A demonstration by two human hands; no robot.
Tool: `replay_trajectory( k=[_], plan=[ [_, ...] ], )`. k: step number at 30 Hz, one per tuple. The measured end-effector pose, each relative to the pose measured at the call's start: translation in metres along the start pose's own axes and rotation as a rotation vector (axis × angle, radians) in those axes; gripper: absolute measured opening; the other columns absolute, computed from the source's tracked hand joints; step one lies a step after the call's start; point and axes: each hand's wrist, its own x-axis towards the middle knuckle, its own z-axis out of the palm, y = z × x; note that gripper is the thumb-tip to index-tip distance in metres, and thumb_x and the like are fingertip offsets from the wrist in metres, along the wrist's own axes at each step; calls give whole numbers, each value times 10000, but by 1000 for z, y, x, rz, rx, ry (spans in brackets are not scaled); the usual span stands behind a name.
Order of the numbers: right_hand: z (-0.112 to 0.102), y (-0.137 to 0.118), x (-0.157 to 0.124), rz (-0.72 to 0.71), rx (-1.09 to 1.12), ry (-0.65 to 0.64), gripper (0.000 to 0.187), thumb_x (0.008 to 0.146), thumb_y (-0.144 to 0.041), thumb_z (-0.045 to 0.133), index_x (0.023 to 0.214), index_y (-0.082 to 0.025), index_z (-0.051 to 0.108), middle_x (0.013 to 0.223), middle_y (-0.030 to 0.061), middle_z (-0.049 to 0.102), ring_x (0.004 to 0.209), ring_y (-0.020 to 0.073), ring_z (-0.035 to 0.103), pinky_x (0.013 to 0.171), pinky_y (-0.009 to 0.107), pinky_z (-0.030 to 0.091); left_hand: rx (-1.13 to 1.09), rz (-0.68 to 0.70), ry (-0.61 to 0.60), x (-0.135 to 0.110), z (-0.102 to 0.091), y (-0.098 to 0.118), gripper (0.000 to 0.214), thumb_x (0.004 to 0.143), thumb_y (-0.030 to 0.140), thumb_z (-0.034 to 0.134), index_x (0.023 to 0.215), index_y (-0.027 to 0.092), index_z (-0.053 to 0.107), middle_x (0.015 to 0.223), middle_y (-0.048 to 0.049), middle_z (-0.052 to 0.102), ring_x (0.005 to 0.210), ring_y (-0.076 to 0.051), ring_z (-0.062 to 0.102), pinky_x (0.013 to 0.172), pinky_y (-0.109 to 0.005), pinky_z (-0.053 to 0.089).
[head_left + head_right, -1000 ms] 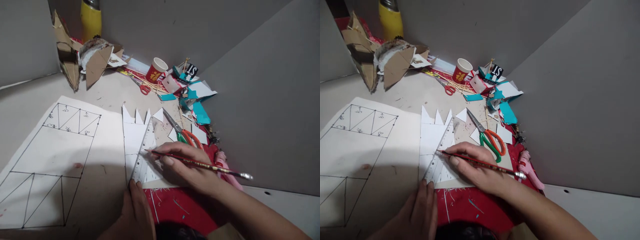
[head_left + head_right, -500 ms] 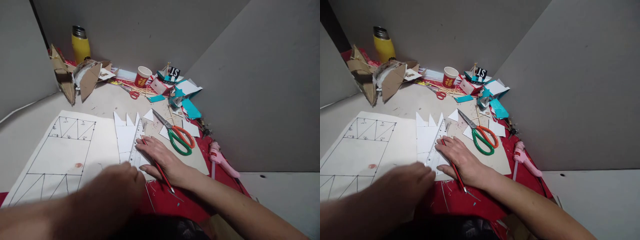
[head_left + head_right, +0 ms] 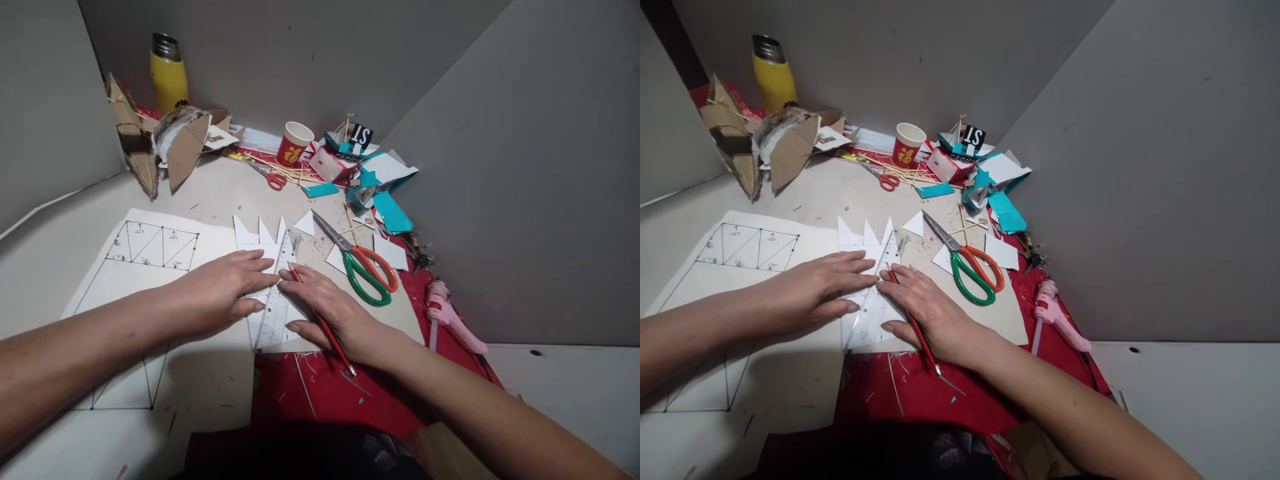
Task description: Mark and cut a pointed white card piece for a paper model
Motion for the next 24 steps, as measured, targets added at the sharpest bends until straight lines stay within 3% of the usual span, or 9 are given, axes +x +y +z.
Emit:
replay_trajectory(
  k=[7, 14, 16, 20, 24],
  plan=[
    [-5, -2, 1, 42, 33, -37, 505, 946, -322, 593, 1408, -177, 448, 1443, 205, 516, 1436, 298, 370, 1111, 515, 416, -2, 18, 20, 2, 0, -1, 535, 920, 241, 593, 1440, 209, 470, 1524, -126, 463, 1448, -286, 333, 1152, -452, 293],
    [-6, -4, 0, 65, 22, -62, 490, 953, -304, 577, 1408, -204, 427, 1461, 190, 497, 1437, 292, 371, 1110, 531, 413, -32, 19, 26, 1, 0, 0, 572, 910, 203, 607, 1455, 183, 436, 1521, -123, 469, 1443, -293, 335, 1155, -435, 288],
    [-5, -6, 0, 76, 18, -53, 536, 939, -328, 595, 1428, -219, 404, 1462, 182, 498, 1432, 305, 375, 1111, 554, 400, -39, 35, 49, 0, 1, -1, 561, 908, 196, 604, 1444, 198, 439, 1509, -102, 489, 1434, -286, 349, 1151, -431, 292],
    [4, -15, 1, 77, 18, 21, 798, 829, -527, 697, 1471, -217, 337, 1435, 199, 513, 1417, 372, 376, 1116, 616, 346, -65, 56, 63, 0, 1, -2, 556, 892, 163, 612, 1421, 195, 447, 1493, -68, 514, 1421, -266, 368, 1158, -396, 282],
    [14, -23, 2, 123, -13, 55, 783, 822, -533, 696, 1443, -209, 347, 1456, 223, 469, 1412, 398, 368, 1095, 642, 349, -79, 30, 44, 1, 2, -1, 602, 888, 162, 626, 1451, 180, 414, 1524, -65, 475, 1439, -282, 335, 1174, -399, 259]
  ],
)
